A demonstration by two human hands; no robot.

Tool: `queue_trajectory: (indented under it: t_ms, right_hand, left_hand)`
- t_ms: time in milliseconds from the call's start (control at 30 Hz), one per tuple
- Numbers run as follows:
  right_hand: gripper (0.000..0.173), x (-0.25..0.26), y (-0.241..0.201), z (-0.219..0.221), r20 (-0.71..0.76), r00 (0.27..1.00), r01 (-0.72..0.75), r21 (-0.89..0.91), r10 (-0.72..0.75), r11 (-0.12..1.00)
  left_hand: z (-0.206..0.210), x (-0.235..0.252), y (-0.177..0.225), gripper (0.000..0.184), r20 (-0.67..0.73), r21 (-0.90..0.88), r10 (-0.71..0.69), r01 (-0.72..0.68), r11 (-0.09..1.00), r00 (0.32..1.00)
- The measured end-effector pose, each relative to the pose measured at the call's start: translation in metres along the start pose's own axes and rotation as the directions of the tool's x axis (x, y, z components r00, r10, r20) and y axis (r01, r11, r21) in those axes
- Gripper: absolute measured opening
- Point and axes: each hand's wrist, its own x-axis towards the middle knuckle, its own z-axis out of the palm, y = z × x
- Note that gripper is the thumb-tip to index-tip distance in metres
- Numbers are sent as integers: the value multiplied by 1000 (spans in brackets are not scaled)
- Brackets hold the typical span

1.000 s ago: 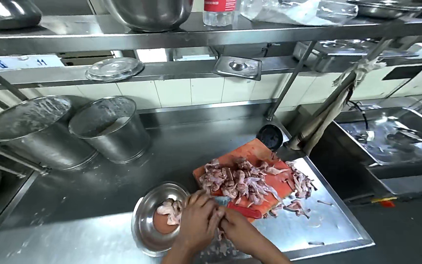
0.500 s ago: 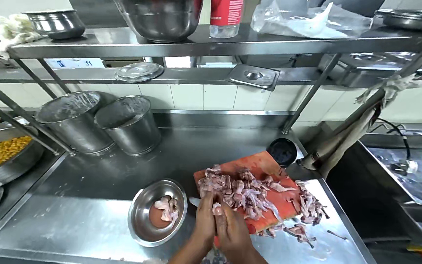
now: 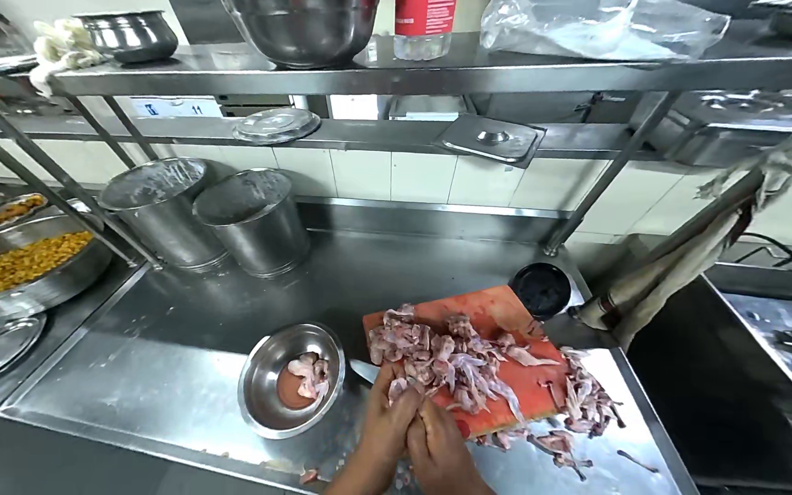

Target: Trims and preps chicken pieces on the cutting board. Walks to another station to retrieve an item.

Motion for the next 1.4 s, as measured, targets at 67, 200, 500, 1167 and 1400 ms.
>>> queue_trajectory:
  t_ms: [67, 200, 500, 1167, 1400]
  right_hand:
    - [31, -5, 2, 0, 1, 1000, 2, 14, -2, 1000]
    - [33, -9, 13, 2, 5, 1000, 12, 23, -12, 1000]
    - [34, -26, 18, 8, 82, 990, -113, 34, 110, 993]
    - [38, 23, 77, -47, -90, 974, -227, -351, 209, 908]
    - [43, 7, 92, -47, -185, 910, -414, -422, 371, 807]
  left_hand:
    - [3, -1, 5, 31, -52, -1, 12, -12, 1000, 999]
    - [0, 0, 9, 30, -106, 57, -70, 76, 995, 992]
    - [-4, -2, -5, 22, -176, -15, -344, 347, 938, 922]
    - [-108, 83, 9, 34, 333, 406, -98, -49, 912, 938]
    - [-233, 104, -68, 52, -57, 997, -372, 75, 32, 926]
